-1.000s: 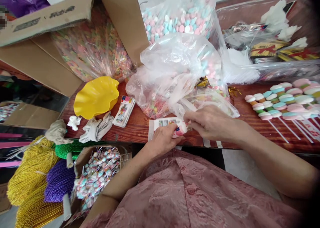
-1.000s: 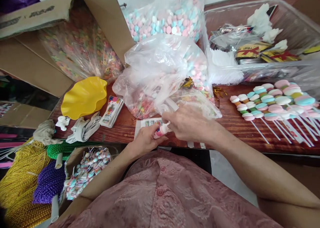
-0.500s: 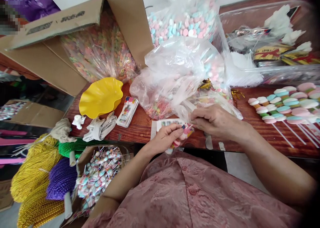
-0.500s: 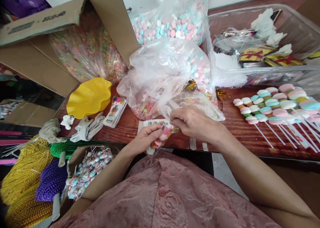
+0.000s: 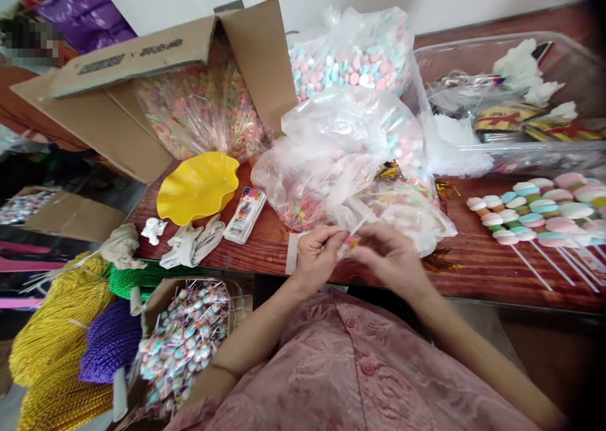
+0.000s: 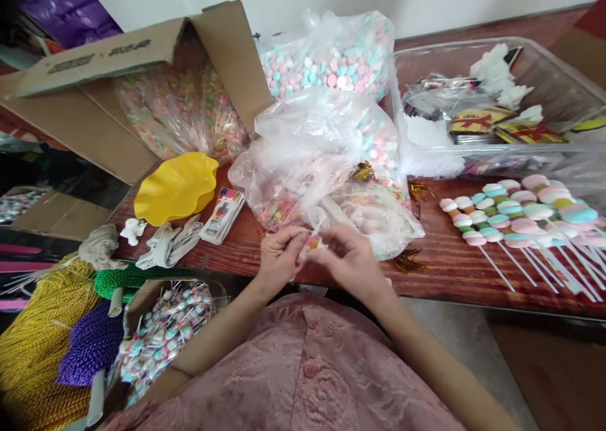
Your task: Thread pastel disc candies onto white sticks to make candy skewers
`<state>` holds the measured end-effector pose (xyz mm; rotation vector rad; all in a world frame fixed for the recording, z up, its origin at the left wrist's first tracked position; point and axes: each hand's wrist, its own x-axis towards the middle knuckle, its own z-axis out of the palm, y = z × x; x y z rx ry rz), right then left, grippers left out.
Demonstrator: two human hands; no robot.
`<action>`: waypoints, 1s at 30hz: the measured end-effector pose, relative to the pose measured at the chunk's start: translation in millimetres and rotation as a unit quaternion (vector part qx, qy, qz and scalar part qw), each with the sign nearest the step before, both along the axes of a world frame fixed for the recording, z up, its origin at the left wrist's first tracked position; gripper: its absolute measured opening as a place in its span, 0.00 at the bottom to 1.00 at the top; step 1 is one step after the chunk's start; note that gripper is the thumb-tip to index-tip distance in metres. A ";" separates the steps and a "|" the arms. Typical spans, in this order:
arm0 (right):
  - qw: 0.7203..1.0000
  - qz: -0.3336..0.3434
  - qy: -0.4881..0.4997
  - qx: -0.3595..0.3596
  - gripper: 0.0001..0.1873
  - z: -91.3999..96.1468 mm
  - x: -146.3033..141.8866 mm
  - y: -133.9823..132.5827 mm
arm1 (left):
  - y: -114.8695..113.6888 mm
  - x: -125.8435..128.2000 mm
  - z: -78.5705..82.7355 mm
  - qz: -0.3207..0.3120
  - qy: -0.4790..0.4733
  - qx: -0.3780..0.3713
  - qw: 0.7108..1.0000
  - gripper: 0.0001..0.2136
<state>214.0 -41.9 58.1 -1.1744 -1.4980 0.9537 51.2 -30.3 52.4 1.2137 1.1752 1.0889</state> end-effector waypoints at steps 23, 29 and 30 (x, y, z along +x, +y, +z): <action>0.854 0.091 -0.388 0.334 0.20 -1.4 28.5 4.9 | 5.6 -11.5 6.1 -0.302 -0.183 -0.244 0.903 0.19; 0.750 0.181 -0.452 0.448 0.11 13.8 41.3 1.0 | 8.7 -16.8 12.0 -0.450 -0.095 -0.242 0.854 0.19; 0.751 0.172 -0.469 0.432 0.11 13.0 39.1 -0.4 | 8.8 -16.5 13.2 -0.461 -0.040 -0.207 0.862 0.18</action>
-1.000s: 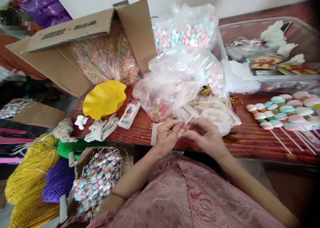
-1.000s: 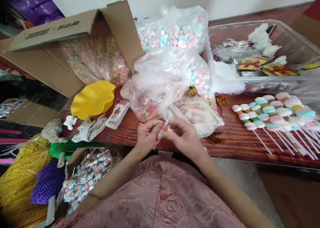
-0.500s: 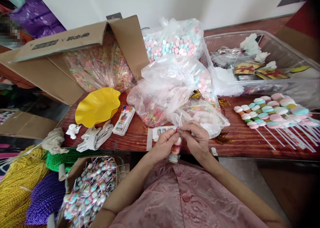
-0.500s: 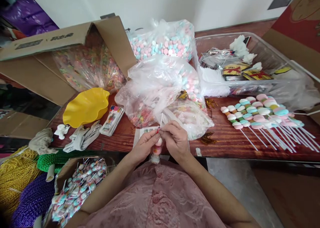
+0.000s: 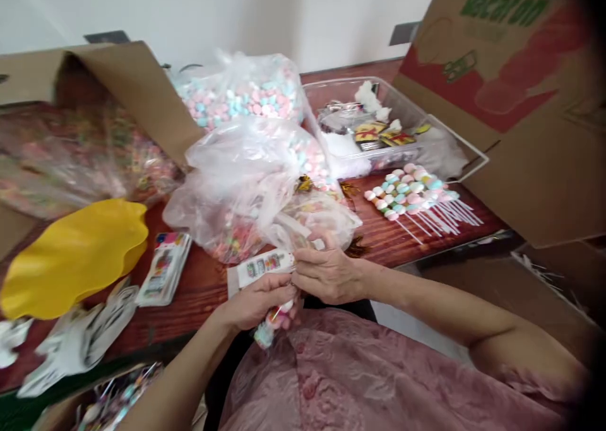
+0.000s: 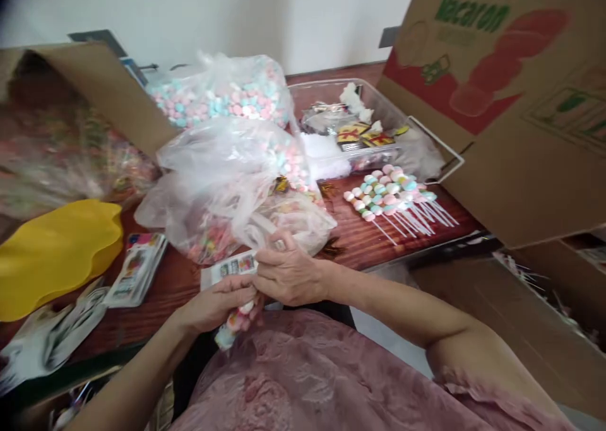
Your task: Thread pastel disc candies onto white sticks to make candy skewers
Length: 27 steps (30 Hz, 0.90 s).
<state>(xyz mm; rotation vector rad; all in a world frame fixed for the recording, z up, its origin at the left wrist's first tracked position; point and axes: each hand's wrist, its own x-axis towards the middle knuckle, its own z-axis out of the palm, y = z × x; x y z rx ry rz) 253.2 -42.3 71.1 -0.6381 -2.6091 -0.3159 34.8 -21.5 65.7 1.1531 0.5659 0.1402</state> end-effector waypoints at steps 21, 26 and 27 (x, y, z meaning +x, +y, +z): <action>0.975 -0.145 0.108 -0.127 0.07 -29.4 -5.4 -35.9 | -16.4 13.3 -4.7 0.038 0.133 0.436 0.889 0.13; 0.934 -0.277 0.151 -0.168 0.11 -2.3 45.7 -15.7 | -15.4 19.4 -18.1 0.126 0.102 0.643 0.749 0.12; 0.916 -0.333 0.171 -0.147 0.13 2.1 65.1 -6.4 | -13.4 18.8 -20.5 0.149 0.094 0.620 0.764 0.12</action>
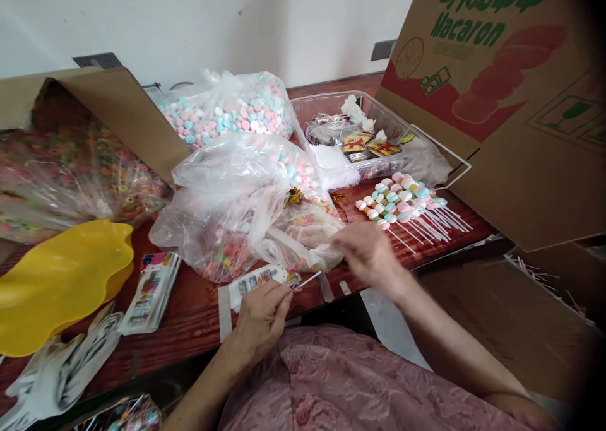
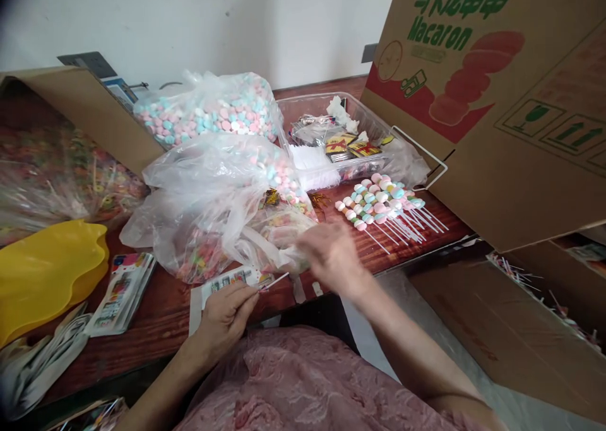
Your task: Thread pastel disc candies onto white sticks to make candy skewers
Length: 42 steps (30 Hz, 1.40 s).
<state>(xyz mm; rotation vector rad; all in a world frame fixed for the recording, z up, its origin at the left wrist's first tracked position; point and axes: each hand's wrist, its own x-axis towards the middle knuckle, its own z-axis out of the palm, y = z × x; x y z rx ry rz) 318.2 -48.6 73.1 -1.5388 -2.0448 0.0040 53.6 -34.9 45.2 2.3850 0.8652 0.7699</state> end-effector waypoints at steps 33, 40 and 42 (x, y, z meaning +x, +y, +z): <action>0.970 -0.191 -0.117 -0.095 0.13 -22.5 77.5 63.5 | 8.8 8.5 11.6 0.166 -0.241 -0.479 0.827 0.13; 0.958 -0.150 -0.195 -0.149 0.08 -46.0 66.3 96.0 | -4.2 -8.9 -0.2 0.201 -0.237 -0.464 0.829 0.14; 0.956 -0.162 -0.194 -0.152 0.09 -44.8 69.2 95.6 | -6.5 -9.9 -0.1 0.206 -0.242 -0.474 0.821 0.15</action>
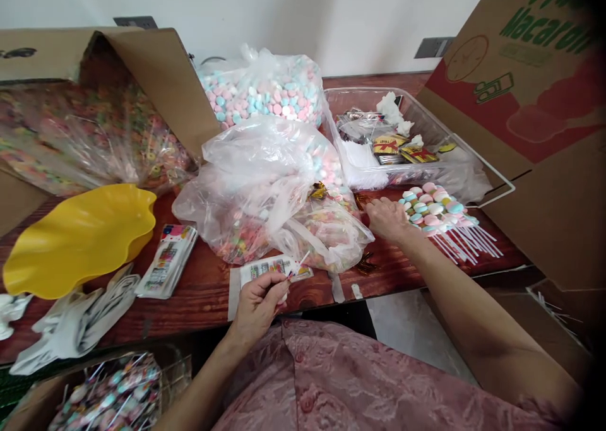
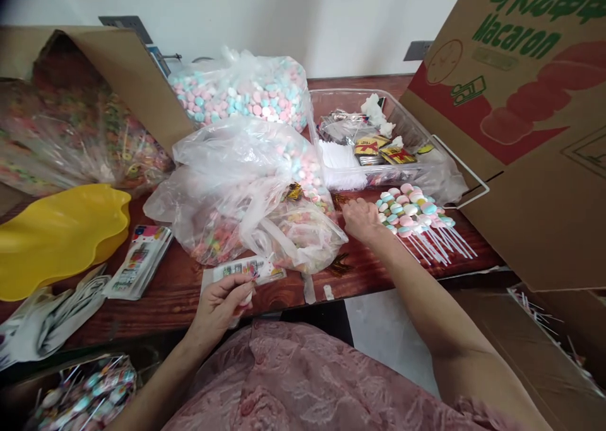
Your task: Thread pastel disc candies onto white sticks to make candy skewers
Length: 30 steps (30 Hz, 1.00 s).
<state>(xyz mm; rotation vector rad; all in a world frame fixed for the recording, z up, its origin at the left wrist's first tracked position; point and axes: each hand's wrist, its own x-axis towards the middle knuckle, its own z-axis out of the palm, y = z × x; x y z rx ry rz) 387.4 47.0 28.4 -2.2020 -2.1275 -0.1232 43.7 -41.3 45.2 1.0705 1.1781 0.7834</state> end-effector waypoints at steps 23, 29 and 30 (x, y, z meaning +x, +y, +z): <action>0.873 0.271 0.360 0.186 0.15 44.6 -128.9 -99.8 | 9.9 27.8 9.1 0.019 -0.055 0.031 0.998 0.11; 0.877 0.268 0.332 0.219 0.16 9.8 -176.9 -96.1 | 7.0 19.6 -0.5 0.013 -0.072 0.099 0.992 0.10; 0.876 0.271 0.340 0.208 0.16 8.7 -177.4 -94.1 | 5.5 16.3 -2.6 0.009 -0.067 0.115 0.991 0.10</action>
